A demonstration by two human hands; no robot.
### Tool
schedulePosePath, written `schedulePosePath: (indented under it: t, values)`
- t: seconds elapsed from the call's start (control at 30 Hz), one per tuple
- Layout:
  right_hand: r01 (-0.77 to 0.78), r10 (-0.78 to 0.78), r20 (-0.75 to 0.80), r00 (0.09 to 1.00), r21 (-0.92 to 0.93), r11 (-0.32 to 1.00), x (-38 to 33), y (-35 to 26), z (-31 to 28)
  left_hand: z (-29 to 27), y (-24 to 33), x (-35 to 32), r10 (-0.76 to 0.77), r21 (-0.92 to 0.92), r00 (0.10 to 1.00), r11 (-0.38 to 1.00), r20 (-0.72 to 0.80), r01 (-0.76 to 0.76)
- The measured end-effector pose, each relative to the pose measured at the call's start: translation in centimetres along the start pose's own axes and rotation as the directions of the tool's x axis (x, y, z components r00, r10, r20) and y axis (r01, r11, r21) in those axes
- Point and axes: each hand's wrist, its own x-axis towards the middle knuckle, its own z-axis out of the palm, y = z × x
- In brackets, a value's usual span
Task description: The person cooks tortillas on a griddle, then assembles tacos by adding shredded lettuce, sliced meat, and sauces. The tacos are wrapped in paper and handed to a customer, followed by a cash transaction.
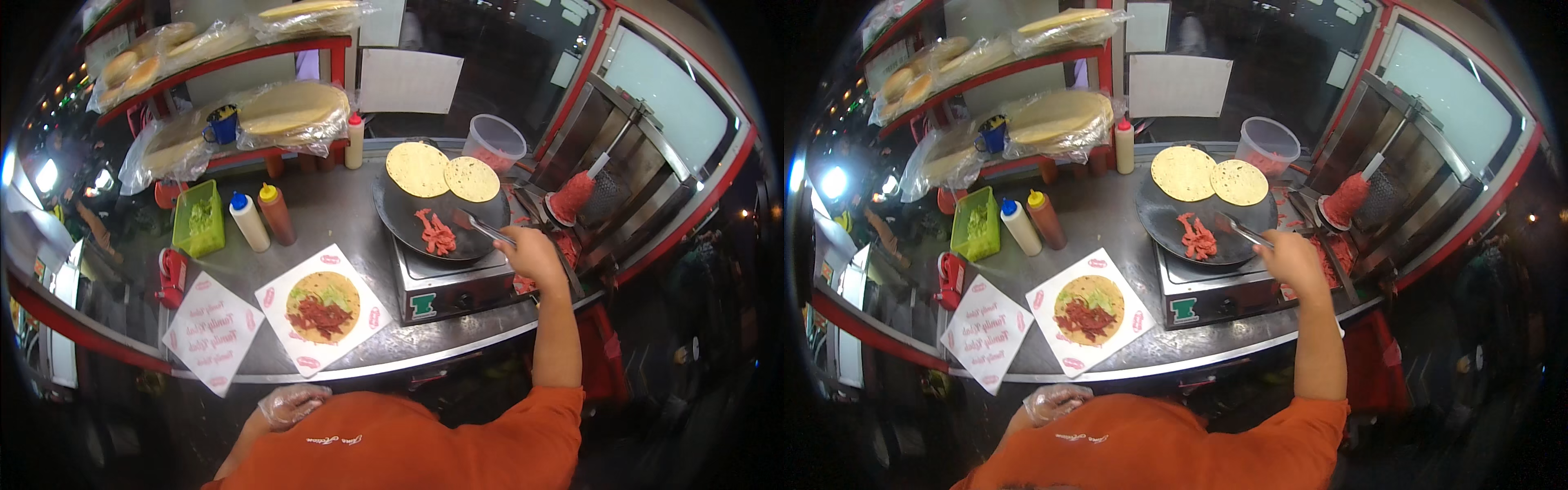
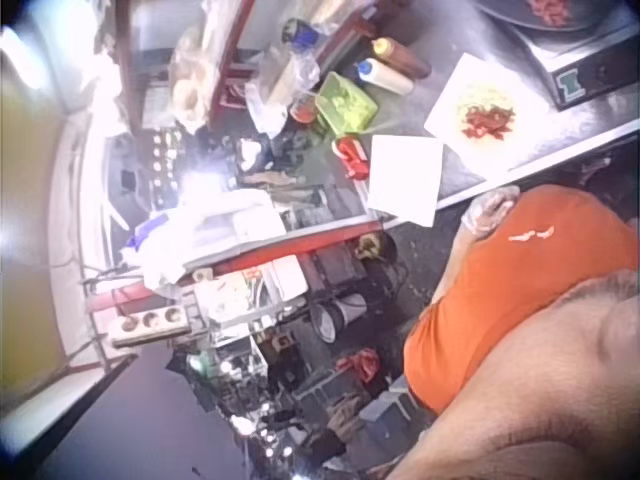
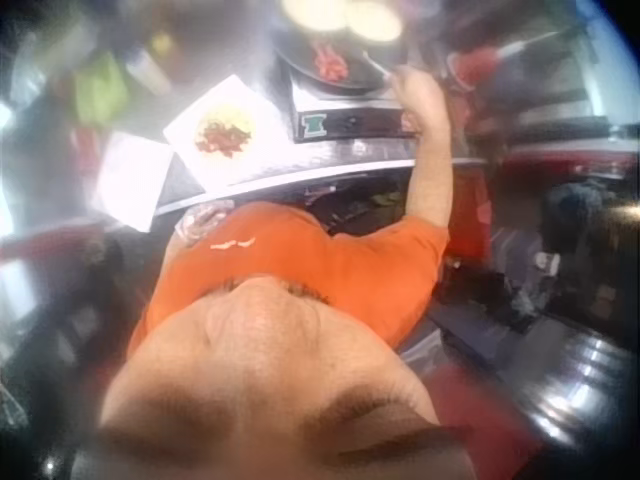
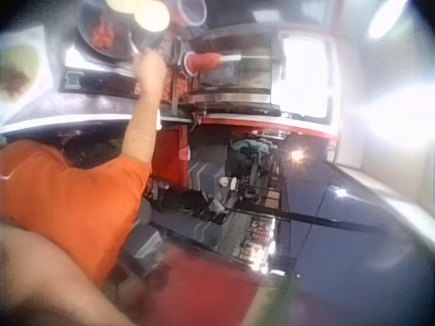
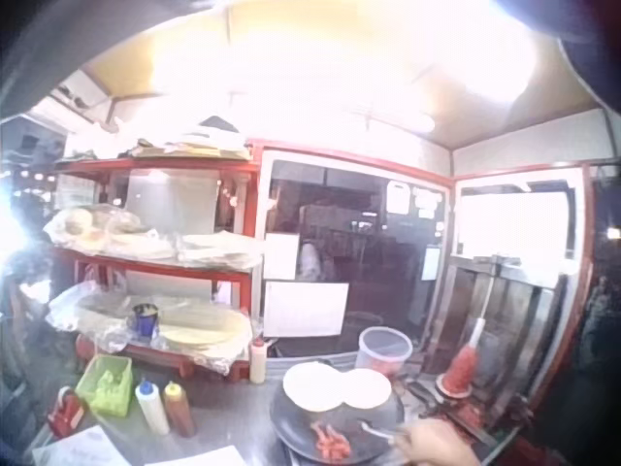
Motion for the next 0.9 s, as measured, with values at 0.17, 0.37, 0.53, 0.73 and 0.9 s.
schedulePosePath:
  t: [0.17,0.37,0.53,0.73,0.9]
  values:
    - [-0.022,-0.031,-0.199,0.98,-0.258,0.966,0.6,-4.1,-0.1,-4.5,-3.6,-0.4,-0.002,0.158,0.937,0.986,0.349,-0.057]
    - [0.173,-0.254,-0.255,0.933,-0.302,0.938,7.6,-11.3,9.7,-5.1,-2.5,1.9,-0.013,0.272,0.871,0.952,0.491,-0.14]
    - [-0.004,0.028,-0.37,0.929,0.067,0.998,15.0,-10.0,7.4,-4.9,-1.6,1.6,0.074,0.304,0.913,0.93,0.401,-0.209]
    - [-0.436,0.361,0.246,0.9,0.486,0.757,15.1,-4.0,0.7,-1.9,-7.0,-2.7,0.003,0.081,0.998,0.997,0.056,-0.007]
    - [0.041,-0.041,-0.046,0.998,0.014,0.999,8.4,-4.5,5.0,2.7,-8.6,-4.0,-0.305,-0.258,0.945,0.929,-0.12,0.267]
